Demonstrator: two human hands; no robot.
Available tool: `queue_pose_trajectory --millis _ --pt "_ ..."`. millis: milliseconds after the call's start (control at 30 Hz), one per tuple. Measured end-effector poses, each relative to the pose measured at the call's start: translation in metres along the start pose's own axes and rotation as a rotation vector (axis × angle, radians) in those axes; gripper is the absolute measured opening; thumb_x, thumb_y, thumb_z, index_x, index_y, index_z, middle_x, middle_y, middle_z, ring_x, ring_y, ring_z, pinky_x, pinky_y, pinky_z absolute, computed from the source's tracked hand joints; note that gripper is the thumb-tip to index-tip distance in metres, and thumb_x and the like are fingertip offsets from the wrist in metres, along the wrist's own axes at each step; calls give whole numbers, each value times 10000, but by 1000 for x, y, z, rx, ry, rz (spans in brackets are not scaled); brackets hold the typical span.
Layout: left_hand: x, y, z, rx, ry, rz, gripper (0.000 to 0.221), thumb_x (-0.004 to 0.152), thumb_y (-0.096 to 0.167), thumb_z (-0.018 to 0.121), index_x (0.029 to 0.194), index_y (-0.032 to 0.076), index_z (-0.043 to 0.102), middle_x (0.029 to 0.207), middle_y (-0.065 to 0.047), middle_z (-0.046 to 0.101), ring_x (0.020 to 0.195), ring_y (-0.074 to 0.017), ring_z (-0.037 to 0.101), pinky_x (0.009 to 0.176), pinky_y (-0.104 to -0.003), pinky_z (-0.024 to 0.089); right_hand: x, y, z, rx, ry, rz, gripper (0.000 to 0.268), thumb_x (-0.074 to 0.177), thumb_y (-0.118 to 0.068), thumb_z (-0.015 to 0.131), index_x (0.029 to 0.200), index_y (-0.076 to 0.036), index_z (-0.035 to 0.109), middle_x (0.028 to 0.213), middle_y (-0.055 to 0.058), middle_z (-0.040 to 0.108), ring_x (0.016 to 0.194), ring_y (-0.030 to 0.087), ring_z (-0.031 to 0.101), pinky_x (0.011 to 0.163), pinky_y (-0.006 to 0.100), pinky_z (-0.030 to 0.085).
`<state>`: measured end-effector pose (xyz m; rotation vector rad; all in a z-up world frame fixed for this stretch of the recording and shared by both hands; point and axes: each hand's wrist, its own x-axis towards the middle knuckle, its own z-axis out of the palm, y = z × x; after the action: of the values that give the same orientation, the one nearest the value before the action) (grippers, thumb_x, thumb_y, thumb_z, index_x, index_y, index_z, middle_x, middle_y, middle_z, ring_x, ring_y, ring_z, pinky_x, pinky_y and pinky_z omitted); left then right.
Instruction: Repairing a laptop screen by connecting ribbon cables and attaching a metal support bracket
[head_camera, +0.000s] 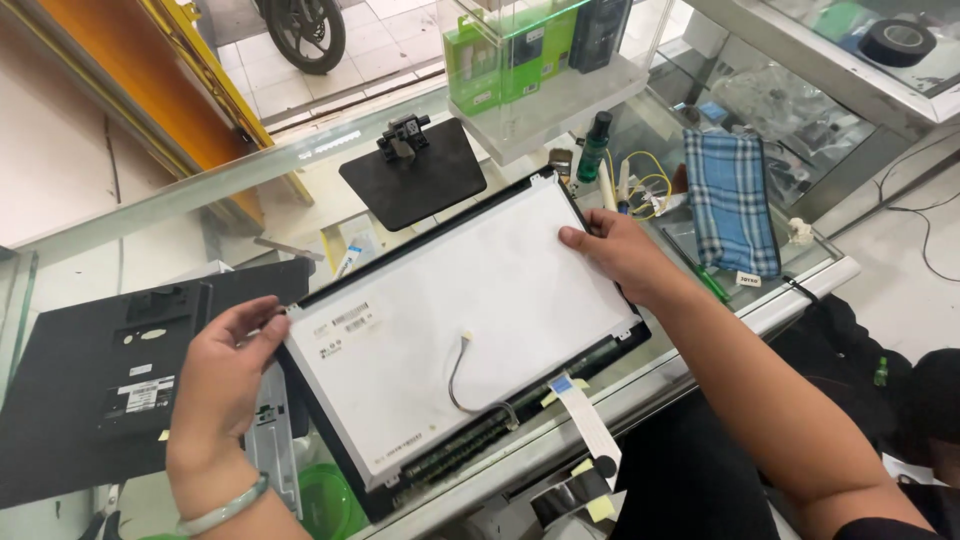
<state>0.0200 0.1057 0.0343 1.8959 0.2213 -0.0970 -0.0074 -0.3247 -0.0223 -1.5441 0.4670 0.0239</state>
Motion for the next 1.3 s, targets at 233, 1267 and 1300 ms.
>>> queue_pose_trajectory --millis 233,1267,1300 --pt "39 -45 14 -573 67 85 267 1081 341 629 1201 110 686 1051 -99 745 960 -227 762 855 -378 645 23 -24 26 238 -97 -201 300 853 -207 849 989 -36 643 768 93 732 616 218 748 543 345 637" --pt "20 -31 19 -107 186 480 364 1022 338 554 1281 90 619 1275 -53 700 1235 -197 632 1084 -344 464 66 11 14 124 -168 -209 310 925 -215 723 1183 -170 557 1213 -10 658 1040 119 649 884 292 569" --pt "24 -31 23 -122 181 529 384 1028 310 564 1324 69 607 1326 -75 682 1283 -214 611 1126 -350 439 65 9 9 117 -161 -226 316 924 -203 723 1177 -153 541 1226 17 653 1059 141 650 890 314 576"
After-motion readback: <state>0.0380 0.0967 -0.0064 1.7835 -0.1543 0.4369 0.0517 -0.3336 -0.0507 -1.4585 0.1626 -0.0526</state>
